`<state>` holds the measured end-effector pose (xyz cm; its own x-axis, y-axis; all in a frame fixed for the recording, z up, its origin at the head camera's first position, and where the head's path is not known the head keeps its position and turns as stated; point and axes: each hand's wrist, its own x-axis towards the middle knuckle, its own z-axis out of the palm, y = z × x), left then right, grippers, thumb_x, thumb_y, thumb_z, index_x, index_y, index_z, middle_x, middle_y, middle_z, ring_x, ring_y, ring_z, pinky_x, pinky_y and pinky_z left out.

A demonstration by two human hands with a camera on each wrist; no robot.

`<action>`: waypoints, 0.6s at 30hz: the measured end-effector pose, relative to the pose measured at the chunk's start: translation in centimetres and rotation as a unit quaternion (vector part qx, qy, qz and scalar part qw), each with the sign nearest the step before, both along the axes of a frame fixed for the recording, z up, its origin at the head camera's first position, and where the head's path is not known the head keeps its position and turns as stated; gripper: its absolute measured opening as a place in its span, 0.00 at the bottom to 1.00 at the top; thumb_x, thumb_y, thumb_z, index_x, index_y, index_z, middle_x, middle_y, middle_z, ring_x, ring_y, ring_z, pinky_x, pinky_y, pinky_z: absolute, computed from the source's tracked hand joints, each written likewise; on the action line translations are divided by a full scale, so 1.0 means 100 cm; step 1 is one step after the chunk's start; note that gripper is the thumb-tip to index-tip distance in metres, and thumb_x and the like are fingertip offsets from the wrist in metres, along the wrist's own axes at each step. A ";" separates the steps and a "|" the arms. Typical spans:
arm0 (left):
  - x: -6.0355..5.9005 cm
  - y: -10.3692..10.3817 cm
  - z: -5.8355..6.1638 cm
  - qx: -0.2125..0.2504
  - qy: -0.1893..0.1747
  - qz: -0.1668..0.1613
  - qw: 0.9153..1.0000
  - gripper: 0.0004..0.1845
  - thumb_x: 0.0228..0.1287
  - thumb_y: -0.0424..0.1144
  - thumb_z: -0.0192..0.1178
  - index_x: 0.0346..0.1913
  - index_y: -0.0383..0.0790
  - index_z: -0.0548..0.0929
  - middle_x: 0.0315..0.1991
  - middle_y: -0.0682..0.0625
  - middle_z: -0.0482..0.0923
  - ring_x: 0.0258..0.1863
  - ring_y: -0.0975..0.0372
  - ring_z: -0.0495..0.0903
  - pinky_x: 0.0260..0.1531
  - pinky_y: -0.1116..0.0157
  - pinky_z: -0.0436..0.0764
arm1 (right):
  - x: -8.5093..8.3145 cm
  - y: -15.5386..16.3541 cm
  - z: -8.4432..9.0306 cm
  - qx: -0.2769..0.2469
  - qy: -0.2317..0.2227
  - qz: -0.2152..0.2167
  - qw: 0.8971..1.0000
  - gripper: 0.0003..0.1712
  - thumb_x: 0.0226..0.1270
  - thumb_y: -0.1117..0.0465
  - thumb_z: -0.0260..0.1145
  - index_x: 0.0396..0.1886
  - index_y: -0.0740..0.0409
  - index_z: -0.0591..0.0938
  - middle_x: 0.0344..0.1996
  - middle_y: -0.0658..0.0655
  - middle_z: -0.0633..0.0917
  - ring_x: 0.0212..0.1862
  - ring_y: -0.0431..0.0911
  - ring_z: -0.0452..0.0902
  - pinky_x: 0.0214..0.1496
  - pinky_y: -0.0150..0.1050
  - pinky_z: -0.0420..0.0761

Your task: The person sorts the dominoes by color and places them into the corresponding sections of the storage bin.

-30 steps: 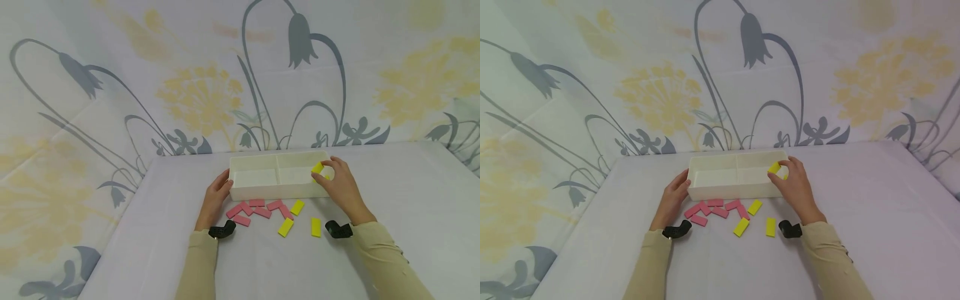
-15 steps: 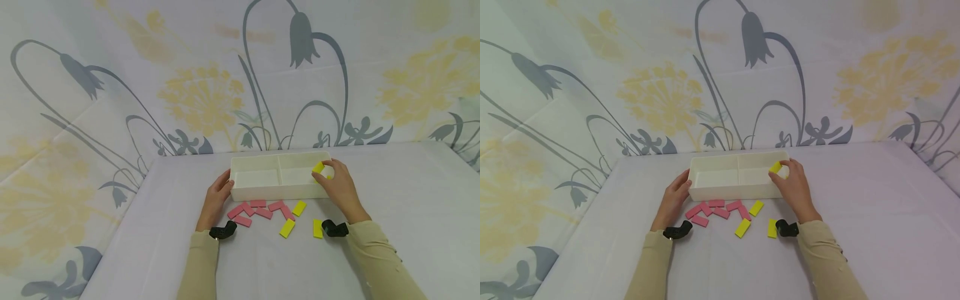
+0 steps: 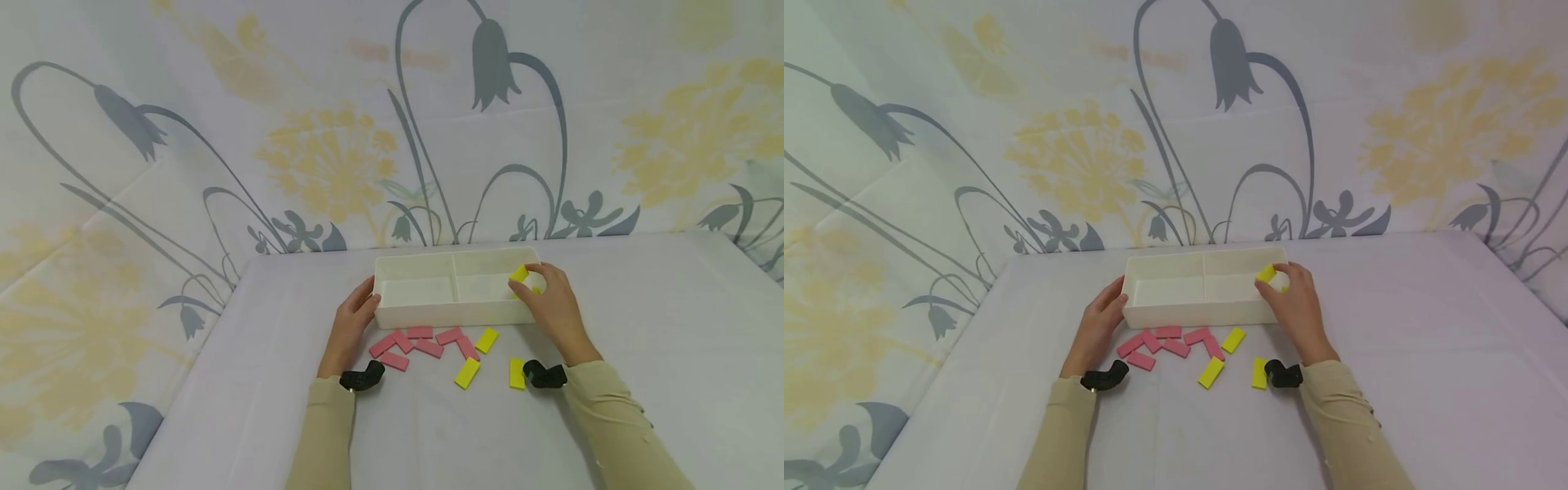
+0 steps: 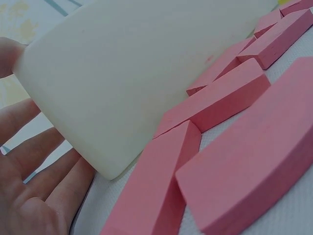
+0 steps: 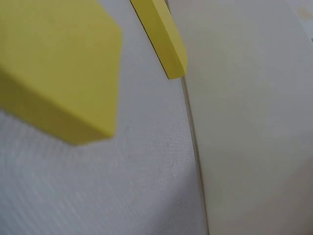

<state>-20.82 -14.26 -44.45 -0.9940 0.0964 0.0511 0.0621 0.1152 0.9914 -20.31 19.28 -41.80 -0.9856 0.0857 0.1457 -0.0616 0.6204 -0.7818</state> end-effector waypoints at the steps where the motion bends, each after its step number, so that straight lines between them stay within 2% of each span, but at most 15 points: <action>1: 0.000 0.000 0.000 -0.002 0.003 0.001 1.000 0.25 0.63 0.51 0.51 0.63 0.55 0.64 0.62 0.57 0.62 0.58 0.65 0.64 0.55 0.61 0.65 | 0.000 0.000 0.000 -0.001 0.000 0.000 1.000 0.38 0.60 0.41 0.55 0.60 0.65 0.65 0.63 0.68 0.57 0.63 0.62 0.50 0.60 0.57 0.53; 9: 0.000 0.000 -0.001 -0.006 0.020 0.012 1.000 0.25 0.63 0.51 0.51 0.63 0.55 0.65 0.62 0.56 0.63 0.58 0.63 0.65 0.55 0.59 0.66 | -0.001 0.000 0.001 0.006 -0.006 0.002 1.000 0.38 0.61 0.41 0.54 0.62 0.63 0.64 0.64 0.68 0.54 0.63 0.63 0.49 0.59 0.59 0.52; 18: 0.000 0.001 -0.003 -0.006 0.008 0.006 1.000 0.24 0.62 0.52 0.51 0.62 0.59 0.65 0.61 0.59 0.64 0.58 0.65 0.65 0.55 0.60 0.66 | 0.001 0.001 0.001 0.007 -0.007 0.006 1.000 0.34 0.63 0.46 0.54 0.60 0.64 0.65 0.63 0.69 0.55 0.63 0.64 0.49 0.59 0.60 0.52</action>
